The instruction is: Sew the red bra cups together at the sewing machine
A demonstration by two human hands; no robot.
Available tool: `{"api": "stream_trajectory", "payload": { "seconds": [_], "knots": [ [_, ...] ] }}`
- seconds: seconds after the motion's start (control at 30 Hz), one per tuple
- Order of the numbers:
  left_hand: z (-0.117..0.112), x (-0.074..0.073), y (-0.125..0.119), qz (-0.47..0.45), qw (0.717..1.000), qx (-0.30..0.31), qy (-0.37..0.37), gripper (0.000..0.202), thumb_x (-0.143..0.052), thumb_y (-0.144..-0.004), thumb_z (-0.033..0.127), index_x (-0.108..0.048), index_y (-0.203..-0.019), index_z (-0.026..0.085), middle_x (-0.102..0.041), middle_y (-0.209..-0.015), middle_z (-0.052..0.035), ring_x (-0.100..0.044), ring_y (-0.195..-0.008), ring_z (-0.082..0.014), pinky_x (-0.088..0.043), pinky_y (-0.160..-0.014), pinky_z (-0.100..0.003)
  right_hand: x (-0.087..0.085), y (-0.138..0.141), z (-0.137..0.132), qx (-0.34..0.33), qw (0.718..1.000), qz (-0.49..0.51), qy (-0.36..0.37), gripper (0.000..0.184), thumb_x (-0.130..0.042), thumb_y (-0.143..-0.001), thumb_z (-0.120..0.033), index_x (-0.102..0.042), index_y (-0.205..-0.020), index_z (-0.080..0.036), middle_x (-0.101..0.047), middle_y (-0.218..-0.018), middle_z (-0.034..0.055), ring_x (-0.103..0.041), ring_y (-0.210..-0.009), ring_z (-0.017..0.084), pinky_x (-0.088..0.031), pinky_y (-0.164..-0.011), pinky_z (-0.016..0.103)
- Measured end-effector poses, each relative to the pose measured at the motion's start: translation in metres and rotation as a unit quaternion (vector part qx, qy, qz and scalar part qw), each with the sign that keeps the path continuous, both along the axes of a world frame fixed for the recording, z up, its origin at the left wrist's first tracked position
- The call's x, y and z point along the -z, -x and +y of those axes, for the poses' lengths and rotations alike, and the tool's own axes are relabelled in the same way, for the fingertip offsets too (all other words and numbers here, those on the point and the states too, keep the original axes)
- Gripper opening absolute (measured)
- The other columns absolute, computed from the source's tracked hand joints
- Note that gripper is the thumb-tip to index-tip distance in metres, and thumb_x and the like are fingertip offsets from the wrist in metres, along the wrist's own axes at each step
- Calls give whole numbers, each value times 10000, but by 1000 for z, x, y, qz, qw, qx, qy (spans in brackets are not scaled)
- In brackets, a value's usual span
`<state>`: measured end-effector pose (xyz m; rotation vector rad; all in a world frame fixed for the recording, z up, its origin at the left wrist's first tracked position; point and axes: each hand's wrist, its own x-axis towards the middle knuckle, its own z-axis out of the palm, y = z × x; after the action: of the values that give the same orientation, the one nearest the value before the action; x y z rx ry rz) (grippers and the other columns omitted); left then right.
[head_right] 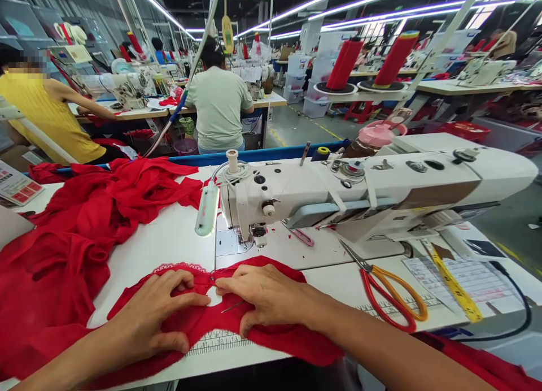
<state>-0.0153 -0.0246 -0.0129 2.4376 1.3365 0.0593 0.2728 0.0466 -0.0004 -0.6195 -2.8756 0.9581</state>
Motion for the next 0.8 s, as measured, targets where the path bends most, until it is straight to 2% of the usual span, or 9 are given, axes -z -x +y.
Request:
{"api": "stream_trajectory", "payload": {
  "seconds": [0.33,0.43,0.63,0.8],
  "knots": [
    [2,-2,0,3,997,-19,80,595,-748,-774,642,-557,-1326,529,-505,-1369,-34,-508,-1243,-351,-419,-1009,-546,6,-2,3,-8,1000,13,23,717,-779,-843,-378,-442,-1469,-283,-646,-1328,43,-556,-1205,253,-445,-923,341],
    [3,-2,0,0,996,-19,81,615,-766,-765,630,-553,-1334,528,-502,-1364,-35,-506,-1234,-349,-411,-1012,-542,8,-2,4,-6,999,10,30,745,-783,-837,-399,-428,-1482,-289,-637,-1342,38,-544,-1218,257,-441,-928,345],
    [3,0,2,-21,997,-5,75,622,-708,-762,706,-562,-1333,508,-498,-1348,-44,-501,-1224,-349,-407,-1000,-530,2,0,4,-3,999,-8,46,701,-768,-846,-413,-456,-1462,-293,-633,-1326,42,-542,-1216,264,-437,-934,352],
    [3,-5,2,-24,996,-3,81,634,-719,-759,695,-565,-1338,487,-481,-1352,-55,-486,-1229,-347,-398,-999,-517,2,1,2,16,999,-29,42,701,-769,-831,-440,-477,-1450,-287,-626,-1287,69,-568,-1162,279,-452,-898,359]
  ]
}}
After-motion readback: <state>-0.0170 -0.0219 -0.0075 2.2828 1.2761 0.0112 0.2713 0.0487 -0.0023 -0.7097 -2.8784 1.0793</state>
